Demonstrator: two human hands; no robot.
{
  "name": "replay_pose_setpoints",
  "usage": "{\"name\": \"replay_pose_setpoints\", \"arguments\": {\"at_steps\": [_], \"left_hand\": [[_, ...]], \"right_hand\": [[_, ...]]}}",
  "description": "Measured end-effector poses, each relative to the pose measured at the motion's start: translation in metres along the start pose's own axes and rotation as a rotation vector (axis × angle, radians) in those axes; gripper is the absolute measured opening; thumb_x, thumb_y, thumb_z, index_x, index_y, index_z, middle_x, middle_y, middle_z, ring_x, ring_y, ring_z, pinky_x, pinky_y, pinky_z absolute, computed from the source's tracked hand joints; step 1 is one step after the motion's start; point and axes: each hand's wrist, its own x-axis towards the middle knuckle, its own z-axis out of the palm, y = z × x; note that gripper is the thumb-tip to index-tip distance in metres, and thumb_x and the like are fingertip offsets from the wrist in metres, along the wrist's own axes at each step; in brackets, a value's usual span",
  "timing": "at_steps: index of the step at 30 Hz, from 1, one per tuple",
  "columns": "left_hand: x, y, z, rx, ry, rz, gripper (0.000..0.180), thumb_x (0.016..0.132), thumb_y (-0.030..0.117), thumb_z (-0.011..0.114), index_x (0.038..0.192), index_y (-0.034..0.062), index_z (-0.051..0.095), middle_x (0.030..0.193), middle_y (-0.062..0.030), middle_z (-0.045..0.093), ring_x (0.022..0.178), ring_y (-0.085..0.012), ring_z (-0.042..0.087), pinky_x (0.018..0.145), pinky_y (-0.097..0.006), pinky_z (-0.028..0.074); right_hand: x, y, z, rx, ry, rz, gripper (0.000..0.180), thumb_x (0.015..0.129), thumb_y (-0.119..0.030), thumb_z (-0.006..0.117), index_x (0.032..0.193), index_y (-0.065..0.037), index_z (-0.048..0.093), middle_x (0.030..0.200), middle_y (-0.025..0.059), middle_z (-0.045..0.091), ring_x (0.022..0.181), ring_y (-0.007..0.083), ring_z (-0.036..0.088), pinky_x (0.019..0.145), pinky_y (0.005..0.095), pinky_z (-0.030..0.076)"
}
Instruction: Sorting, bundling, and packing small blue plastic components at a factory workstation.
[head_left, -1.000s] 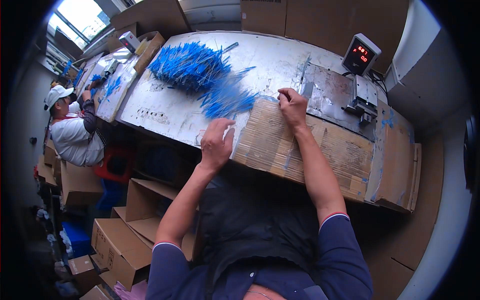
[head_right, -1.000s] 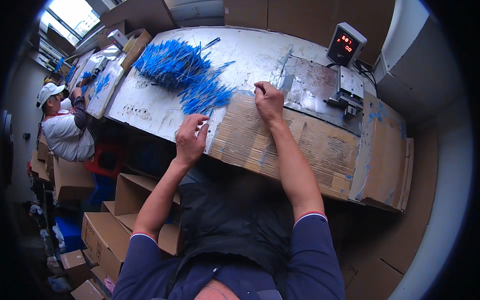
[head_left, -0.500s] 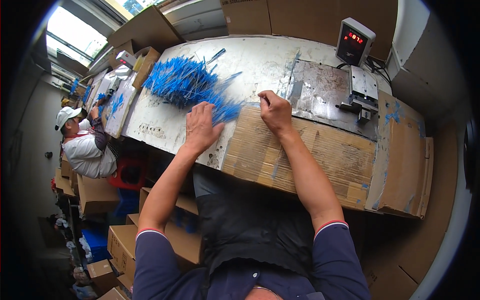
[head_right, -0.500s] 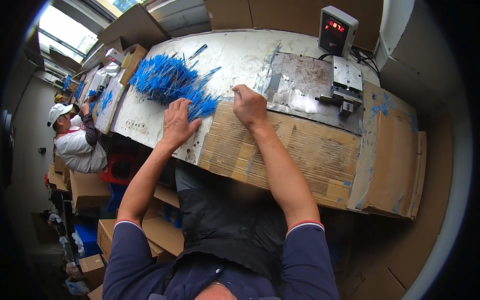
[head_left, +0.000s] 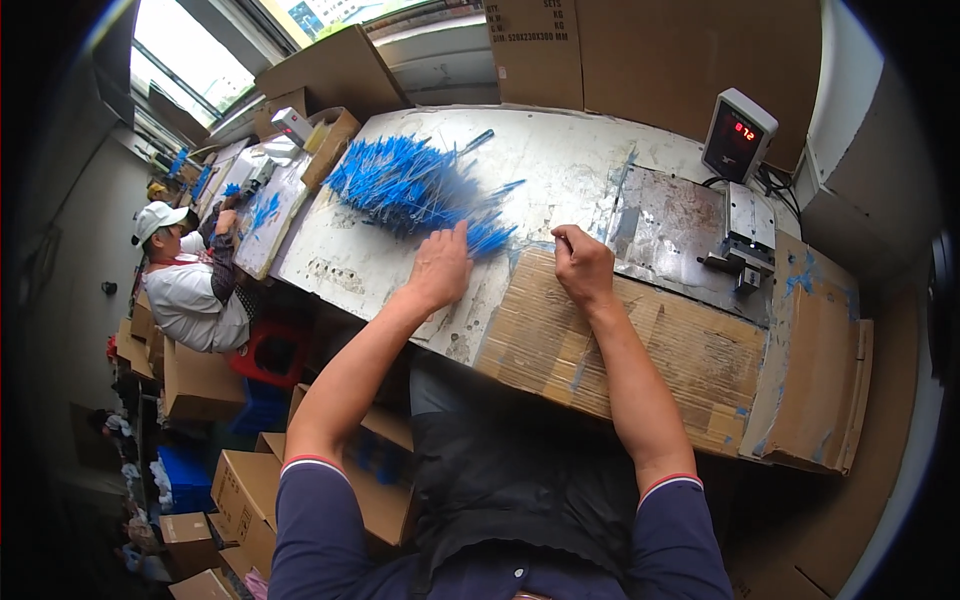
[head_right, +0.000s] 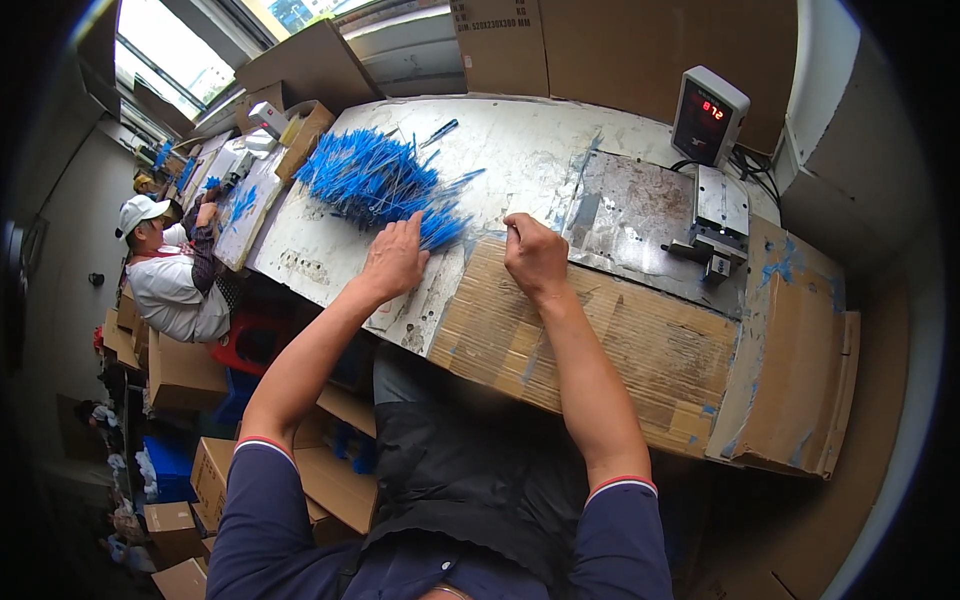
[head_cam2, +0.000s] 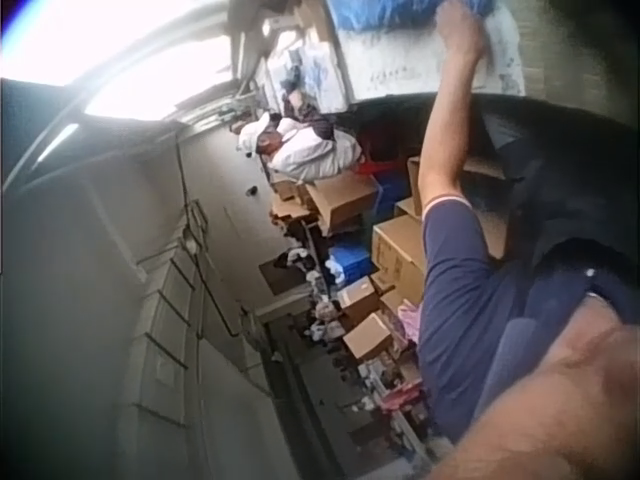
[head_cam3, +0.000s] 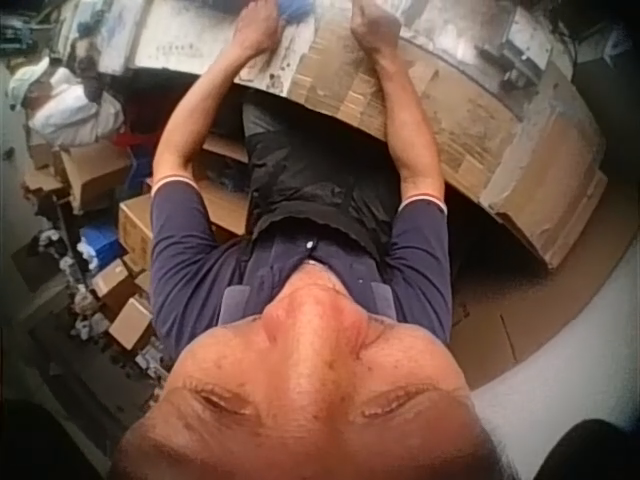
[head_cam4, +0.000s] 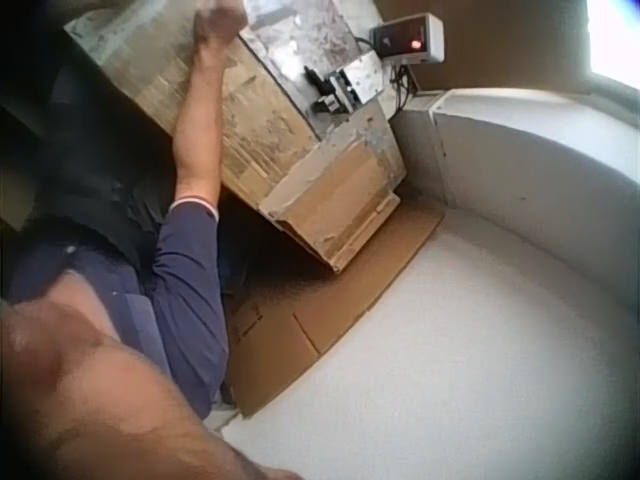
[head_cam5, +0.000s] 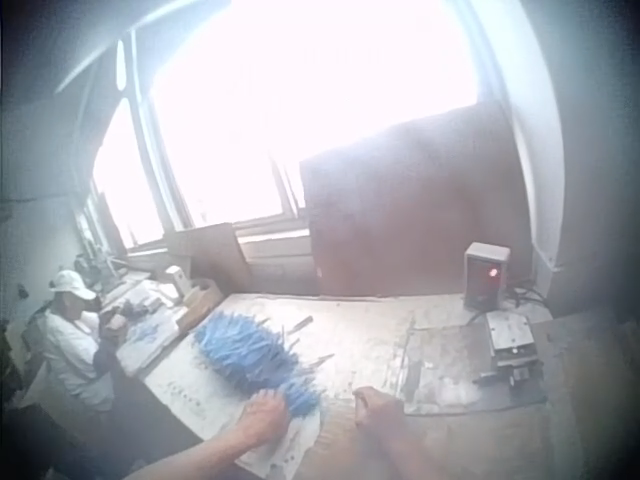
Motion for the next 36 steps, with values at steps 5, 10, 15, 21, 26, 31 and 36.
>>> {"name": "replay_pose_setpoints", "arguments": {"at_steps": [5,10,15,21,26,31,36], "left_hand": [[0.004,0.01,-0.006,-0.027,-0.012,-0.034,0.067,0.088,0.031,0.073,0.139,-0.0062,0.047,0.115,-0.021,0.062,0.113,-0.0375,0.057,0.1,-0.046,0.046],[0.022,-0.004,-0.012,-0.026,-0.16,-0.009,0.055,0.088,0.033,0.073,0.124,-0.0041,0.053,0.115,-0.0228,0.062,0.119,-0.0384,0.057,0.101,-0.045,0.046],[0.025,-0.007,-0.006,-0.054,-0.185,-0.005,0.058,0.088,0.03,0.073,0.129,-0.0033,0.05,0.119,-0.0231,0.059,0.119,-0.0398,0.058,0.101,-0.047,0.047],[0.014,-0.003,-0.01,-0.076,-0.153,-0.034,0.056,0.085,0.029,0.076,0.125,-0.002,0.053,0.121,-0.0211,0.057,0.118,-0.0392,0.057,0.1,-0.047,0.047],[0.017,0.003,-0.024,0.089,-0.117,0.065,0.048,0.083,0.029,0.077,0.116,-0.0006,0.057,0.114,-0.0185,0.058,0.113,-0.0364,0.057,0.093,-0.046,0.047],[0.009,0.007,-0.004,0.031,-0.075,-0.032,0.036,0.083,0.012,0.066,0.114,0.0004,0.052,0.108,-0.0192,0.06,0.107,-0.0361,0.059,0.089,-0.047,0.046],[0.002,0.016,0.003,-0.04,0.095,-0.023,0.034,0.081,0.004,0.062,0.114,-0.0004,0.057,0.105,-0.0187,0.061,0.107,-0.0369,0.06,0.086,-0.048,0.047]], "right_hand": [[-0.003,-0.005,0.006,-0.05,-0.104,-0.065,0.011,0.087,-0.01,0.069,0.097,-0.009,0.071,0.091,0.0112,0.073,0.086,0.0317,0.07,0.075,0.0417,0.056],[-0.002,-0.011,0.006,-0.07,-0.185,-0.093,0.013,0.083,-0.011,0.071,0.096,-0.008,0.071,0.093,0.0107,0.072,0.092,0.031,0.069,0.078,0.0424,0.056],[-0.005,-0.007,0.007,-0.073,-0.173,-0.093,0.011,0.084,-0.011,0.071,0.094,-0.008,0.071,0.092,0.0108,0.072,0.091,0.031,0.069,0.078,0.0419,0.056],[-0.006,-0.009,0.009,-0.095,-0.162,-0.094,0.01,0.084,-0.011,0.072,0.093,-0.008,0.071,0.092,0.0105,0.072,0.09,0.0309,0.069,0.078,0.0419,0.055],[-0.007,-0.009,0.008,-0.117,-0.184,-0.094,0.008,0.084,-0.011,0.072,0.092,-0.008,0.071,0.092,0.0098,0.073,0.089,0.0306,0.068,0.078,0.0418,0.055],[-0.007,-0.009,0.015,-0.107,-0.166,-0.099,0.009,0.084,-0.012,0.072,0.092,-0.009,0.071,0.091,0.0094,0.072,0.088,0.0306,0.068,0.079,0.0417,0.055],[-0.008,-0.008,0.011,-0.135,-0.157,-0.084,0.01,0.084,-0.013,0.072,0.093,-0.008,0.071,0.091,0.0098,0.072,0.09,0.0307,0.067,0.08,0.0418,0.054]]}}
